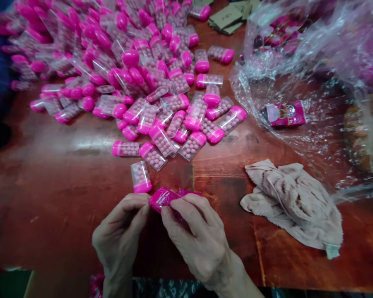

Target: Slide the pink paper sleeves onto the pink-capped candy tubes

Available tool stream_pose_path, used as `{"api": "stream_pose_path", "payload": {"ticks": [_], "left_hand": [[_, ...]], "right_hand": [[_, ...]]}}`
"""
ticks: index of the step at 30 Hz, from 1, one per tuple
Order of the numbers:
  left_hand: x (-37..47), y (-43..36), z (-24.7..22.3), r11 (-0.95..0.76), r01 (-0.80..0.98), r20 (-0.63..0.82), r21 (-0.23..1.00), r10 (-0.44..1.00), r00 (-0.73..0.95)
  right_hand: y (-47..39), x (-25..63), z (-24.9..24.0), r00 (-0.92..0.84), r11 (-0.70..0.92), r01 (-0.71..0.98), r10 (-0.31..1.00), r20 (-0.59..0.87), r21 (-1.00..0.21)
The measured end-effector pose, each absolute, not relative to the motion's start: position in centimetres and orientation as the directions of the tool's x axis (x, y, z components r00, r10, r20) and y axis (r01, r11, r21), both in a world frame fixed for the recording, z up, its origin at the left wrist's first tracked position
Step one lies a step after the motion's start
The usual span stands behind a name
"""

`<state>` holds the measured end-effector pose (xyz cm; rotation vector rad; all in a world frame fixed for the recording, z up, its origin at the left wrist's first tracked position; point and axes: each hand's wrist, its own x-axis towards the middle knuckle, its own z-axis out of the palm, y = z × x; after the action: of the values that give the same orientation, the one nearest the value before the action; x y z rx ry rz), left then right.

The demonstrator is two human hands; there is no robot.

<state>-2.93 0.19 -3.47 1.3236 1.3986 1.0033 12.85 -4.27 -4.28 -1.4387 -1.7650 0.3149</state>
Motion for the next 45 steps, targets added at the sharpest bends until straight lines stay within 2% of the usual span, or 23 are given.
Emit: {"api": "stream_pose_path", "payload": {"ticks": [2, 5, 7, 9, 12, 14, 18, 22, 25, 28, 31, 36, 39, 41, 45], "left_hand": [[-2.7, 0.1, -3.6, 0.229, 0.064, -0.227, 0.971, 0.973, -0.046], [-2.7, 0.1, -3.7, 0.437, -0.135, -0.435, 0.889, 0.899, 0.044], [-2.8, 0.2, -3.8, 0.494, -0.181, -0.487, 0.850, 0.869, 0.086], [-2.9, 0.3, -3.7, 0.496, -0.206, -0.495, 0.843, 0.867, 0.061], [-2.9, 0.2, -3.6, 0.481, -0.182, -0.479, 0.857, 0.876, 0.057], [-2.9, 0.1, -3.4, 0.439, -0.129, -0.436, 0.889, 0.898, 0.054], [-2.8, -0.2, -3.4, 0.238, 0.030, -0.239, 0.971, 0.968, 0.070], [-3.0, -0.1, -3.6, 0.068, 0.126, -0.087, 0.990, 0.985, 0.151], [-2.9, -0.1, -3.7, -0.006, 0.132, -0.023, 0.991, 0.976, 0.217], [-2.8, -0.1, -3.6, -0.010, 0.134, -0.021, 0.991, 0.974, 0.227], [-2.8, -0.1, -3.6, 0.067, 0.088, -0.083, 0.994, 0.976, 0.203], [-3.2, -0.1, -3.6, 0.336, -0.028, -0.321, 0.942, 0.919, 0.227], [-2.9, -0.3, -3.4, 0.473, -0.119, -0.438, 0.873, 0.868, 0.236], [-2.5, -0.4, -3.2, 0.533, -0.179, -0.491, 0.827, 0.840, 0.232], [-2.2, -0.4, -3.0, 0.583, -0.208, -0.540, 0.785, 0.809, 0.230]], "right_hand": [[-4.7, 12.7, -4.5, 0.004, 0.308, 0.708, 0.898, 0.440, -0.636], [-5.2, 12.2, -4.8, -0.012, 0.311, 0.703, 0.905, 0.426, -0.640], [-4.9, 11.9, -4.7, -0.020, 0.335, 0.661, 0.902, 0.431, -0.671], [-4.3, 11.8, -4.1, 0.012, 0.347, 0.560, 0.905, 0.426, -0.752], [-3.4, 11.9, -3.3, 0.122, 0.267, 0.385, 0.934, 0.335, -0.884], [-3.2, 11.9, -3.1, 0.156, 0.183, 0.326, 0.957, 0.244, -0.928], [-3.4, 11.5, -3.5, 0.179, 0.087, 0.242, 0.975, 0.132, -0.967], [-3.8, 11.1, -3.6, 0.187, 0.040, 0.160, 0.980, 0.070, -0.986], [-4.1, 10.9, -3.6, 0.187, -0.016, 0.120, 0.982, 0.007, -0.993], [-4.3, 11.1, -3.7, 0.178, -0.101, 0.078, 0.980, -0.086, -0.992], [-4.0, 11.7, -3.4, 0.146, -0.139, 0.009, 0.980, -0.136, -0.990], [-3.1, 12.9, -3.0, 0.027, -0.166, -0.102, 0.985, -0.170, -0.981], [-3.0, 12.9, -3.2, 0.072, -0.180, -0.149, 0.979, -0.192, -0.972], [-3.0, 12.8, -3.3, 0.081, -0.182, -0.171, 0.977, -0.198, -0.968], [-3.3, 12.7, -3.4, -0.052, -0.203, -0.149, 0.979, -0.198, -0.968]]}}
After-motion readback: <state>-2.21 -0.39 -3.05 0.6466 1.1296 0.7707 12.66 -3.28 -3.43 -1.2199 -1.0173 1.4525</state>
